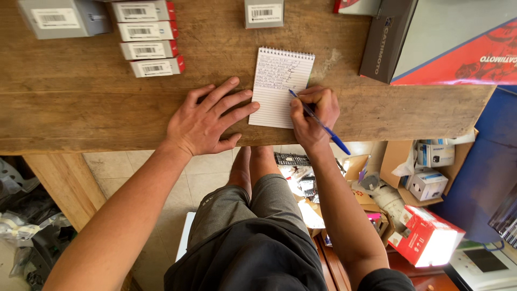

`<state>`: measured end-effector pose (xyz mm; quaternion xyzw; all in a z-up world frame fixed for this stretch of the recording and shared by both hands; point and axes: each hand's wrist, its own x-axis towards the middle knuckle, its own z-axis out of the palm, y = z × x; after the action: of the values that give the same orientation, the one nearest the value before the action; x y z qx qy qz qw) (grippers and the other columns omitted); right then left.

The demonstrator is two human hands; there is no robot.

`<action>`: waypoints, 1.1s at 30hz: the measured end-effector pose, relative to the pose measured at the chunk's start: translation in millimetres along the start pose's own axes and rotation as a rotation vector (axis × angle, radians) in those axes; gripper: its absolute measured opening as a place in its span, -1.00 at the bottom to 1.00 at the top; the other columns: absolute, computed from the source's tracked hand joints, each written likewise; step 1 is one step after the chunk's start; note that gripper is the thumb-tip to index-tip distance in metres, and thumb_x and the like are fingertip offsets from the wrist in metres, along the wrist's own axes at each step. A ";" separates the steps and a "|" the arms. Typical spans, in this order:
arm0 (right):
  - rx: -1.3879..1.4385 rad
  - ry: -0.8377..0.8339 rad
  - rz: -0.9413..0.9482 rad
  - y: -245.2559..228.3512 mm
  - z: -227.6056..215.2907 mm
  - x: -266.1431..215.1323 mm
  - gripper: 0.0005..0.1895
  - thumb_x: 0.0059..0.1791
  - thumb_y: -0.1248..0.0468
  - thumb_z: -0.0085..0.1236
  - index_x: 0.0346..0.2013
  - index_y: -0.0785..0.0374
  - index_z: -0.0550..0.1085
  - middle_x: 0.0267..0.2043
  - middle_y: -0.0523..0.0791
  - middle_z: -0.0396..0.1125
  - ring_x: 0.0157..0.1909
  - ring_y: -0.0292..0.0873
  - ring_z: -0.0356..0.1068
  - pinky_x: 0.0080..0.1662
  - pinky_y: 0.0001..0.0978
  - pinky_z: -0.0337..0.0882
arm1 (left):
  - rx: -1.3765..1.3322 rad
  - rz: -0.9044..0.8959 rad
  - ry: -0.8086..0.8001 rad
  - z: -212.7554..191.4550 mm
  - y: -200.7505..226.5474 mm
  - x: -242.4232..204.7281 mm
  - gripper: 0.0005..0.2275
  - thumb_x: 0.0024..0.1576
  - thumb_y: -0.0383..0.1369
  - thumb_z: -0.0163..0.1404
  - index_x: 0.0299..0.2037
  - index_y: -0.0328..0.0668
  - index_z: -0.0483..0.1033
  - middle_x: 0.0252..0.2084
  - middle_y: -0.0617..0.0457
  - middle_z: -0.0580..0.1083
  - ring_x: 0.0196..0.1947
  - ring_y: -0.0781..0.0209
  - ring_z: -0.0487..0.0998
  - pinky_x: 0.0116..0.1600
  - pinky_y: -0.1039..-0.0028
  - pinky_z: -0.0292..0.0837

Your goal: The person writes on a notepad with a blue pen while standing at a wooden table. They repeatedly pick up small boxes, look at them, and place them back down, appearing to count or record inventory items.

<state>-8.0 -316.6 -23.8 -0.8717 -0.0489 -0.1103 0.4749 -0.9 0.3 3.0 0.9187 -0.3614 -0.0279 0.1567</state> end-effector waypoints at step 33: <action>-0.674 -0.731 0.746 -45.4 -106.2 101.5 -0.54 0.18 -0.25 0.13 0.19 -0.09 0.44 -0.17 -0.13 0.66 0.09 0.26 0.66 0.21 0.32 0.56 | -0.026 -0.062 0.008 5.8 -3.8 -3.4 -0.11 0.13 0.17 0.03 0.75 0.27 0.17 0.80 0.29 0.17 0.81 0.25 0.07 0.65 0.19 0.15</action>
<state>66.4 -382.9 93.2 -0.9136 0.1369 0.3591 0.1327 -1.9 3.6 -3.9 0.9275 -0.3318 -0.0339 0.1688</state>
